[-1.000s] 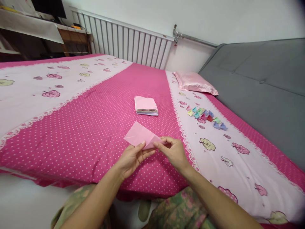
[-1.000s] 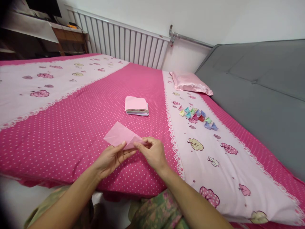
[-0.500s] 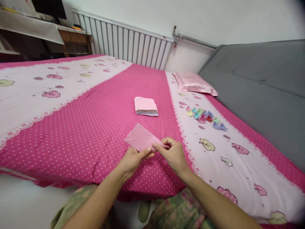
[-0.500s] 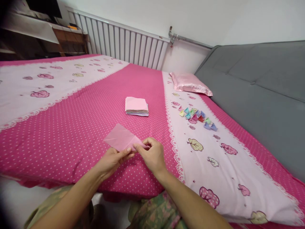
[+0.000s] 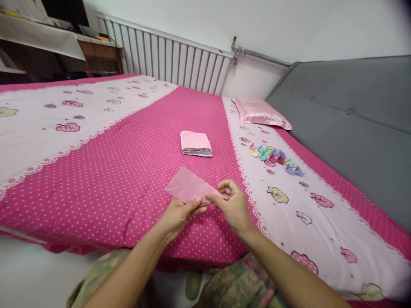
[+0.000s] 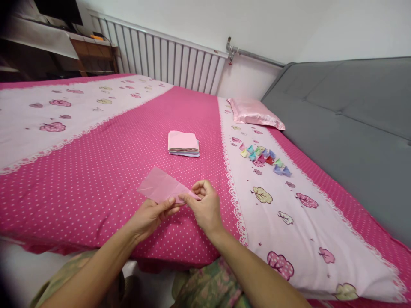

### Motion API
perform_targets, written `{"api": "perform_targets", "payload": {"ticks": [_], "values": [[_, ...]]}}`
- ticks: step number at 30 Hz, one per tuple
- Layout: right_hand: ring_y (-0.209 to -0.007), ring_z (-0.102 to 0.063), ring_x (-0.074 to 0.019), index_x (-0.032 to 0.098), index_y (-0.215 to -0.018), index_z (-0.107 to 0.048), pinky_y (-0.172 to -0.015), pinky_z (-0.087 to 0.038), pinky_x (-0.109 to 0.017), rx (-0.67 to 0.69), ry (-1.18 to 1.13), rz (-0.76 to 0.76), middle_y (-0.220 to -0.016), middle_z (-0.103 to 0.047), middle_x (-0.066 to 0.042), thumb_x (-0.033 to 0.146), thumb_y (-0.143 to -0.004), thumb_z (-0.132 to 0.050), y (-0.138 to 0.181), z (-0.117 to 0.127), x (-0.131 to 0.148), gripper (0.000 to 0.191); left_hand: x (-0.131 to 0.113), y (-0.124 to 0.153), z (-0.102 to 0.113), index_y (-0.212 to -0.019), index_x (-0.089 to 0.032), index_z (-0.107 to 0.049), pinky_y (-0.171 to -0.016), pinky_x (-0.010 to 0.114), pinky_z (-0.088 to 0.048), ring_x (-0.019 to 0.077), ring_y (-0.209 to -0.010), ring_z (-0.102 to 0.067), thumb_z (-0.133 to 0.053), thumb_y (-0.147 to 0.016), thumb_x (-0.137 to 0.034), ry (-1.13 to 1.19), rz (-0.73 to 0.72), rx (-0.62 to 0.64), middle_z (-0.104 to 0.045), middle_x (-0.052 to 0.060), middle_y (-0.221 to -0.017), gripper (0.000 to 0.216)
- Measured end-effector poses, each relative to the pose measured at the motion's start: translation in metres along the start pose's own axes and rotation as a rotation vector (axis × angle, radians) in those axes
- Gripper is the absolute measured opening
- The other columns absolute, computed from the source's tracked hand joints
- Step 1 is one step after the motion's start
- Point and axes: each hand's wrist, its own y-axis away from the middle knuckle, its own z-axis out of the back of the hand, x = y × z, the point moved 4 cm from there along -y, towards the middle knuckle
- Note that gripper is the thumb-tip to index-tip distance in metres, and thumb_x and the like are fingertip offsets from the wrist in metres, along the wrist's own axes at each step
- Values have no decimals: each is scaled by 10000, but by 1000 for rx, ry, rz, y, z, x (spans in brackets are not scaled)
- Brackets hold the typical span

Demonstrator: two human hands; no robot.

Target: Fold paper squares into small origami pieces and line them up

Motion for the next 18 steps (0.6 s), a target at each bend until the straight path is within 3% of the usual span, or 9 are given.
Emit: {"api": "perform_targets", "payload": {"ticks": [4, 11, 18], "values": [[-564, -577, -116, 145, -822, -568, -522, -479, -230, 51, -103, -95, -682, -605, -13, 349, -614, -719, -1, -2, -4, 328, -1, -5, 2, -836, -114, -682, -612, 165, -523, 131, -698, -664, -690, -667, -133, 24, -54, -45, -715, 79, -823, 170], [-546, -632, -126, 120, -831, -626, -535, -514, -225, 77, -182, -228, -623, -653, -11, 316, -581, -748, -1, -4, -10, 341, -7, -10, 11, -688, -72, -675, -480, 94, -475, 72, -494, -613, -669, -678, -97, 43, -71, -231, -696, 71, -621, 27], [-553, -653, -128, 120, -889, -649, -542, -537, -213, 55, -226, -298, -639, -676, -23, 272, -596, -740, -3, -3, -11, 342, -10, -11, 13, -748, -58, -680, -503, 99, -490, 85, -532, -633, -645, -717, -145, 45, -95, -227, -705, 99, -676, 99]]}}
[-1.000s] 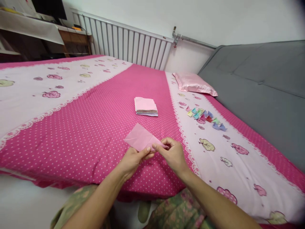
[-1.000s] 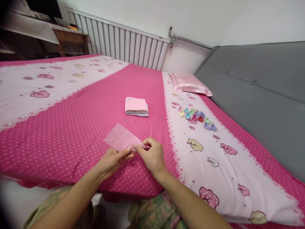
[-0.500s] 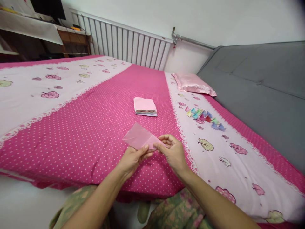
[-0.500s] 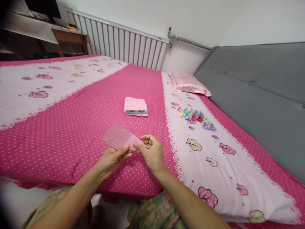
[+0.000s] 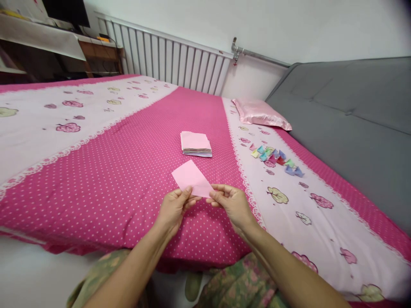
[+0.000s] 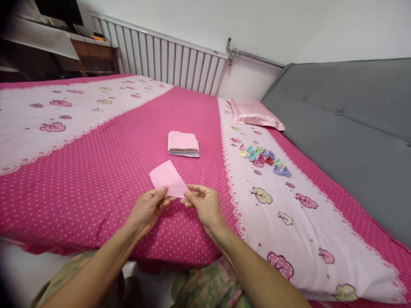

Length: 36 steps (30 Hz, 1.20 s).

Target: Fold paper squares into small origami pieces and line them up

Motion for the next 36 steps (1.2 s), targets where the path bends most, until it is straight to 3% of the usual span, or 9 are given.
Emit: {"api": "perform_targets", "payload": {"ticks": [7, 13, 18, 22, 26, 32, 36], "values": [[-553, -639, -128, 138, -870, -662, -552, -524, -244, 31, 33, -23, -728, -677, -36, 316, -646, -693, -2, 2, -2, 288, -4, 0, 2, -742, -62, -686, -535, 141, -488, 108, -545, -629, -708, -650, -214, -99, -82, -4, -695, 97, -643, 180], [-704, -607, -149, 135, -875, -651, -655, -477, -267, 92, 168, 124, -786, -667, -48, 425, -750, -579, -4, 3, 3, 324, -9, 7, 0, -557, -112, -671, -455, 165, -401, 92, -460, -533, -678, -668, -281, -565, -251, 85, -623, 21, -496, 201], [-707, -593, -157, 145, -860, -642, -630, -463, -257, 85, 225, 180, -746, -650, -38, 403, -682, -654, -2, 5, 8, 314, -7, 11, -3, -589, -147, -687, -438, 172, -358, 84, -443, -501, -647, -692, -278, -759, -372, 158, -606, -11, -489, 171], [-521, -549, -123, 150, -860, -636, -493, -424, -226, 94, 174, 152, -562, -598, 13, 370, -606, -717, 0, 7, 8, 345, 0, 8, -2, -609, -135, -682, -388, 183, -375, 96, -359, -508, -661, -674, -294, -651, -193, 165, -598, 13, -429, 173], [-465, -510, -89, 150, -864, -643, -434, -378, -190, 132, 119, 138, -565, -610, 8, 316, -623, -715, 2, 4, 9, 302, -1, 8, -4, -772, -122, -703, -473, 201, -455, 162, -562, -636, -705, -623, -291, -455, -124, 185, -691, 74, -624, 225], [-782, -612, -144, 174, -715, -647, -672, -485, -239, 189, 35, 271, -874, -640, -40, 159, -557, -746, 0, 0, 16, 187, -6, 11, -2, -927, -133, -679, -678, 226, -482, 145, -713, -640, -678, -642, -202, -234, -93, 206, -707, 87, -845, 293], [-952, -589, -186, 191, -788, -661, -745, -494, -270, 157, 132, 386, -1094, -548, -65, 77, -591, -675, 0, 3, 20, 228, -8, 10, 2, -1009, -124, -654, -706, 242, -485, 181, -848, -619, -577, -670, -169, -164, -141, 257, -678, 115, -971, 351]]}}
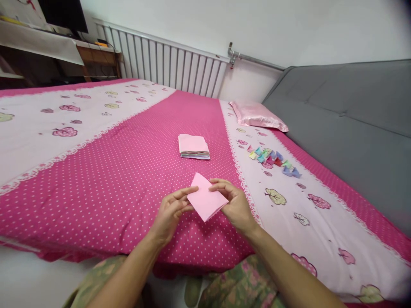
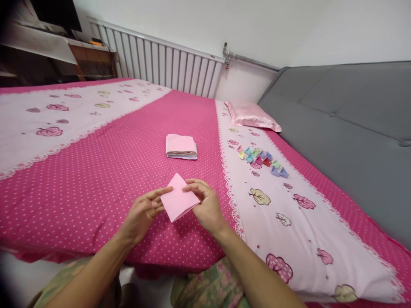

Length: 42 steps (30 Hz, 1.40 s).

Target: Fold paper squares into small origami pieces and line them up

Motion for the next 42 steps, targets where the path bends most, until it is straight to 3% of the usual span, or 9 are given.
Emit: {"api": "perform_targets", "payload": {"ticks": [5, 9, 16, 26, 33, 42], "values": [[-1035, -559, -201, 220, -901, -677, -766, -501, -276, 39, 152, 45, -1209, -519, -73, 85, -666, -602, 2, 0, 3, 281, -4, 0, 4, -1039, -132, -648, -710, 258, -496, 208, -915, -604, -576, -686, -207, -18, -65, -75, -638, 121, -1086, 368], [-930, -618, -188, 232, -974, -670, -786, -509, -312, 130, 112, 0, -1089, -628, -54, 98, -705, -578, 3, -4, 2, 315, -6, 1, 3, -1040, -137, -650, -699, 257, -504, 205, -892, -614, -594, -699, -245, -11, -62, -86, -644, 116, -1083, 362], [-831, -651, -187, 215, -770, -714, -742, -529, -311, 84, 73, -39, -882, -700, -35, 138, -685, -625, 1, 1, 1, 146, -6, 1, 3, -1015, -151, -662, -689, 237, -502, 169, -810, -630, -631, -703, -270, -33, -66, -121, -682, 100, -988, 335], [-825, -657, -194, 196, -853, -706, -749, -517, -315, 145, 240, -89, -885, -709, -39, 68, -649, -550, 2, 2, 0, 287, -2, -1, -2, -1013, -185, -662, -683, 237, -502, 150, -768, -634, -699, -647, -269, -151, -51, -144, -695, 75, -952, 377], [-753, -660, -182, 173, -823, -702, -700, -507, -286, 179, 273, -99, -820, -713, -42, 145, -670, -593, 1, 1, -1, 190, 3, -1, 4, -872, -184, -712, -641, 196, -476, 106, -680, -608, -692, -648, -239, -181, -33, -140, -706, 62, -893, 231], [-727, -645, -172, 178, -794, -696, -672, -486, -282, 222, 243, -121, -790, -704, -31, 162, -659, -625, 3, -2, -5, 153, -3, 0, 0, -872, -172, -713, -616, 213, -458, 120, -640, -602, -679, -661, -279, -240, -39, -168, -705, 55, -767, 238]]}}
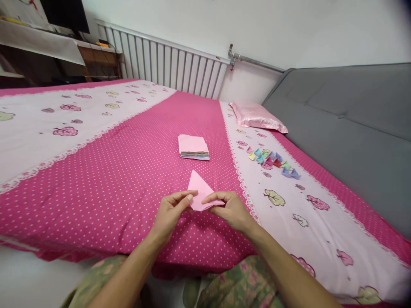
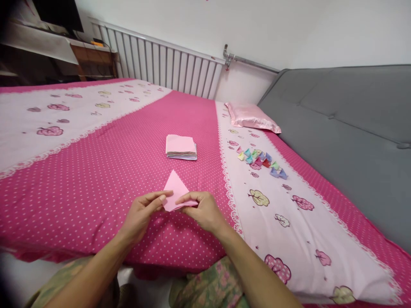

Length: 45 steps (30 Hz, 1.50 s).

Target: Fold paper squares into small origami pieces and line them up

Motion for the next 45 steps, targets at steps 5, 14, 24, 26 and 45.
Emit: {"api": "perform_targets", "payload": {"ticks": [5, 14, 24, 26, 45], "values": [[-733, -639, -169, 172, -778, -695, -680, -476, -278, 26, -23, -26, -781, -698, -30, 189, -650, -652, 0, -1, 0, 136, 2, -1, 1, -802, -159, -715, -562, 209, -444, 110, -580, -584, -707, -628, -290, 26, 18, -49, -704, 58, -749, 218], [-543, -526, -117, 137, -664, -640, -513, -378, -222, -107, 31, -14, -585, -597, 1, 363, -718, -624, 0, 3, 5, 233, 0, -1, 3, -763, -172, -713, -575, 193, -467, 107, -631, -591, -732, -592, -249, 23, -3, -90, -703, 52, -794, 189], [-488, -426, -95, 162, -602, -523, -466, -326, -207, -312, 127, -27, -531, -477, 34, 348, -719, -586, 2, 8, -1, 229, -4, 2, -2, -862, -206, -720, -707, 258, -489, 194, -853, -607, -686, -647, -265, -191, -164, -16, -686, 85, -933, 226], [-495, -434, -97, 167, -601, -507, -476, -335, -209, -321, 114, -29, -539, -482, 34, 344, -714, -588, 3, 8, 0, 224, -2, 0, -2, -835, -206, -726, -694, 262, -490, 185, -794, -612, -717, -608, -257, -212, -189, -36, -693, 77, -870, 233], [-583, -627, -162, 195, -822, -436, -528, -458, -238, -308, -171, -99, -601, -620, 15, 314, -611, -721, 5, 2, 0, 373, 7, -4, 0, -792, -171, -713, -555, 213, -469, 98, -552, -569, -754, -551, -196, 40, -100, -136, -698, 34, -699, 245]]}}
